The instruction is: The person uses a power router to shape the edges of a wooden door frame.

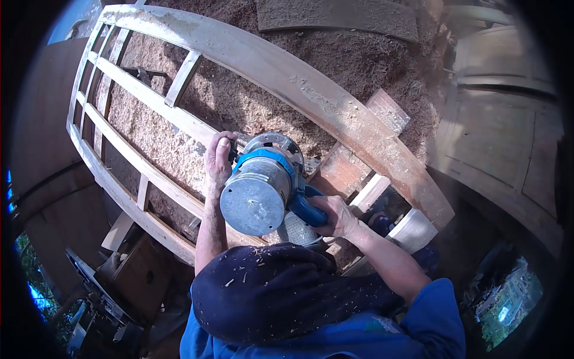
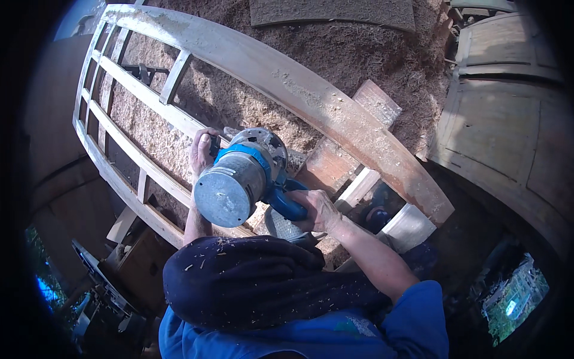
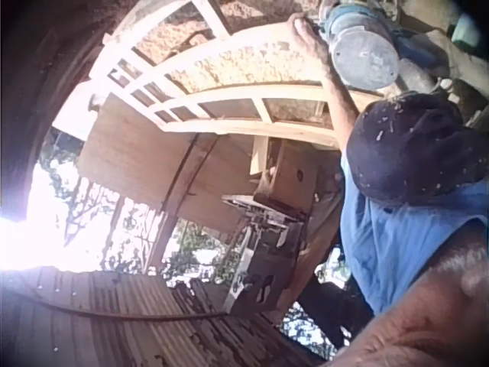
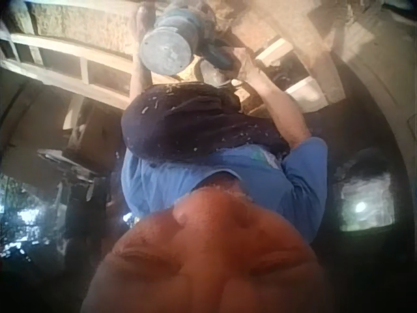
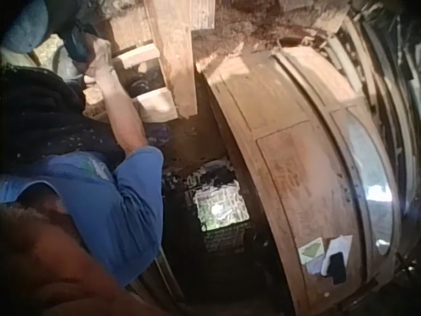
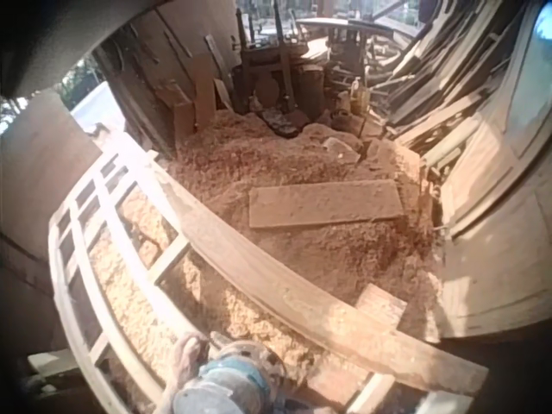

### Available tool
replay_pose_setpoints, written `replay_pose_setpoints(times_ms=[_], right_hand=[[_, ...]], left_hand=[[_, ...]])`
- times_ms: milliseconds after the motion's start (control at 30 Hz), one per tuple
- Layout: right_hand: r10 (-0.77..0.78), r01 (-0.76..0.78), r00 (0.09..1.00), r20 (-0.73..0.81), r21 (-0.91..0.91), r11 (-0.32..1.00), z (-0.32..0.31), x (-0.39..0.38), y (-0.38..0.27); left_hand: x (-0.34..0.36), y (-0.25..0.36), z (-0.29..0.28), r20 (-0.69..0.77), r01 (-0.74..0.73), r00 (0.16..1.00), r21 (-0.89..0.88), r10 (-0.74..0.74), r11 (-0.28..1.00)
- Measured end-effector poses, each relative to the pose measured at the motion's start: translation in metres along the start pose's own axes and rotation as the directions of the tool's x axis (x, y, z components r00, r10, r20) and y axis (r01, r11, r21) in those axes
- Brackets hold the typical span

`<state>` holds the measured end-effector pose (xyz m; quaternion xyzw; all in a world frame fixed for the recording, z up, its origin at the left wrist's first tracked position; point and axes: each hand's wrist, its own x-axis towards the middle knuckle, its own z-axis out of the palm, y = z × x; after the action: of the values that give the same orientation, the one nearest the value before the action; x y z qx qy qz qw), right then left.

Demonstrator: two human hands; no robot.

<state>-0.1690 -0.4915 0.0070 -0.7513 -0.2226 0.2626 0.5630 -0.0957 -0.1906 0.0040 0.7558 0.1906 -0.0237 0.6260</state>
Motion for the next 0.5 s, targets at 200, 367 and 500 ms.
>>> replay_pose_setpoints(times_ms=[200,367,500], right_hand=[[0.001,0.001,0.999,0.032,-0.045,0.999,-0.009,-0.032,0.008],[-0.027,0.031,0.997,0.072,-0.050,0.998,-0.013,-0.043,0.012],[-0.059,0.061,0.997,0.045,-0.053,0.997,-0.009,-0.038,0.012]], left_hand=[[-0.022,-0.001,0.020,0.071,-0.011,0.997,0.068,0.006,0.998],[-0.035,-0.001,0.026,0.102,-0.025,0.995,0.033,0.021,0.999],[-0.035,0.001,0.022,0.068,0.002,0.998,0.034,-0.004,0.999]])
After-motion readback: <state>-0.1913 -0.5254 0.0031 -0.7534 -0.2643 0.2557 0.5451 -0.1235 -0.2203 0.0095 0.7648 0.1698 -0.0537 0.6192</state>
